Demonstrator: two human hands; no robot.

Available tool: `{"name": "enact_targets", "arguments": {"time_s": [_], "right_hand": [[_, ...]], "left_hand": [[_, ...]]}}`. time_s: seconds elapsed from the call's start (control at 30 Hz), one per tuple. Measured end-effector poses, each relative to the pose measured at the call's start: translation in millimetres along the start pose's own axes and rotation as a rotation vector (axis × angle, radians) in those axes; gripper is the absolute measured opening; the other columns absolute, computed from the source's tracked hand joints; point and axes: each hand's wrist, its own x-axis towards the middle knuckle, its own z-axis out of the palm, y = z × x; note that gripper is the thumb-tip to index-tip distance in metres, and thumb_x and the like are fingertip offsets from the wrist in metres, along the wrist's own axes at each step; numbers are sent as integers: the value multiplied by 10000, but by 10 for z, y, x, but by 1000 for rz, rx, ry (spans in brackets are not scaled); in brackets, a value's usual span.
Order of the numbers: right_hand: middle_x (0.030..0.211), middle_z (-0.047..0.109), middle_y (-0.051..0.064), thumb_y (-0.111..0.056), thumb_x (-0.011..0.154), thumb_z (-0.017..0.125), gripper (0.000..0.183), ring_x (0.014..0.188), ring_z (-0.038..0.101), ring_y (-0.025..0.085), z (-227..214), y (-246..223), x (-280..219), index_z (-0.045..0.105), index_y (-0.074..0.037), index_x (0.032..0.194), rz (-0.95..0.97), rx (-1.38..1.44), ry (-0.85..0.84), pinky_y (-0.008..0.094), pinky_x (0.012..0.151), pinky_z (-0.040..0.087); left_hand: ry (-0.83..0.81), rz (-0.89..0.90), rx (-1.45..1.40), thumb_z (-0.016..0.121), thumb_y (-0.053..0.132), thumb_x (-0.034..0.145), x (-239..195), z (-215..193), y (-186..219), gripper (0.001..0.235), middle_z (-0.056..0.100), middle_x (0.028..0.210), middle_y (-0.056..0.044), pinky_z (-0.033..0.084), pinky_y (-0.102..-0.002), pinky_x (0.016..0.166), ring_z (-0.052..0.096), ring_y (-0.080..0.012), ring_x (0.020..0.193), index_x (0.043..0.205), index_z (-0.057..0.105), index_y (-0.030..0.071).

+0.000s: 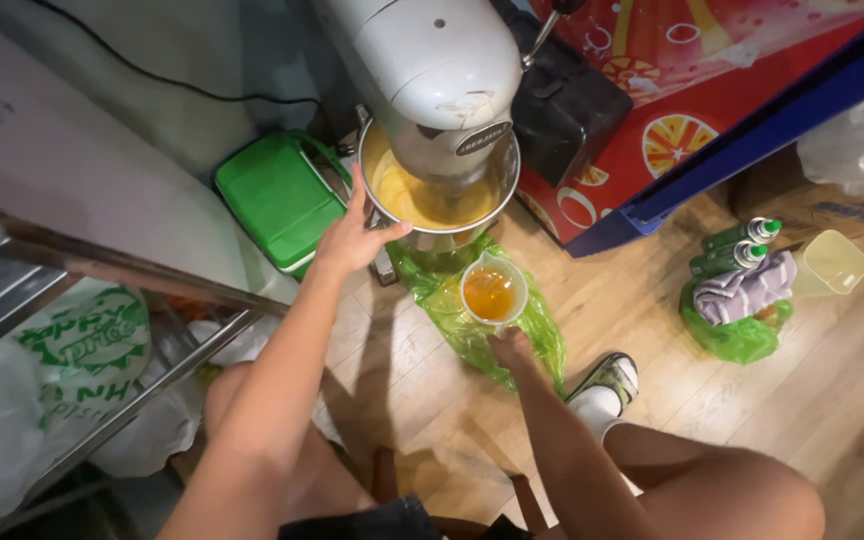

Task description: The person pours a liquid from a measuring cup into a stand mixer bowl while the mixer is running to prepare dough.

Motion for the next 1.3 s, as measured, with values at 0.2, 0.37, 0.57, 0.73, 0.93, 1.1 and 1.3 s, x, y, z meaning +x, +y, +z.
{"name": "enact_targets", "arguments": {"time_s": [0.2,0.37,0.57,0.73,0.93,1.1,1.3], "right_hand": [[989,867,216,-444,962,804,535,698,871,354,319,254,594,788,-48,1322,-2,95,-4,516,735,747],[1024,884,213,-524,1033,743,572,778,899,326,301,200,487,802,-64,1368,18,247,-37,512,758,743],[1130,868,268,-498,1077,678,534,1082,838,402,554,313,784,820,-30,1289,-25,302,85,577,1004,638],[1162,858,311,-459,1095,687,535,1241,800,455,608,447,734,847,36,1217,-111,405,200,621,1138,559],[921,833,233,-361,1067,783,411,944,760,313,-219,181,-365,902,33,1067,-300,564,325,545,1007,570],[904,824,212,-232,1066,802,280,901,749,325,-1276,-173,-1134,876,38,1063,-259,469,314,573,1022,563],[811,789,81,-329,1077,795,283,856,737,221,-2460,-739,-1728,891,-86,971,-337,343,348,474,979,573]], "left_hand": [[-10,-30,44,830,745,924,-100,-71,103,1360,446,1859,-180,345,-605,1412,471,-497,1661,1874,-86,416],[-16,-60,20,841,728,906,-91,-65,106,1380,566,1780,-167,366,-586,1406,510,-494,1639,1888,-73,405],[-34,-56,39,823,751,883,20,-41,1,1395,578,1771,-131,358,-565,1426,506,-472,1645,1878,-96,419],[-28,-50,66,797,798,893,63,-6,-29,1378,450,1860,-122,251,-618,1464,470,-485,1665,1881,-85,419],[-3,-10,86,793,830,945,210,119,-167,1368,391,1882,-170,143,-681,1437,472,-490,1651,1886,-111,420],[-49,14,100,753,855,930,199,94,-134,1378,322,1910,-231,117,-716,1430,409,-510,1701,1883,-137,409],[-33,34,121,714,901,925,323,175,-202,1365,331,1918,-210,112,-702,1424,422,-441,1719,1865,-168,453]]}}
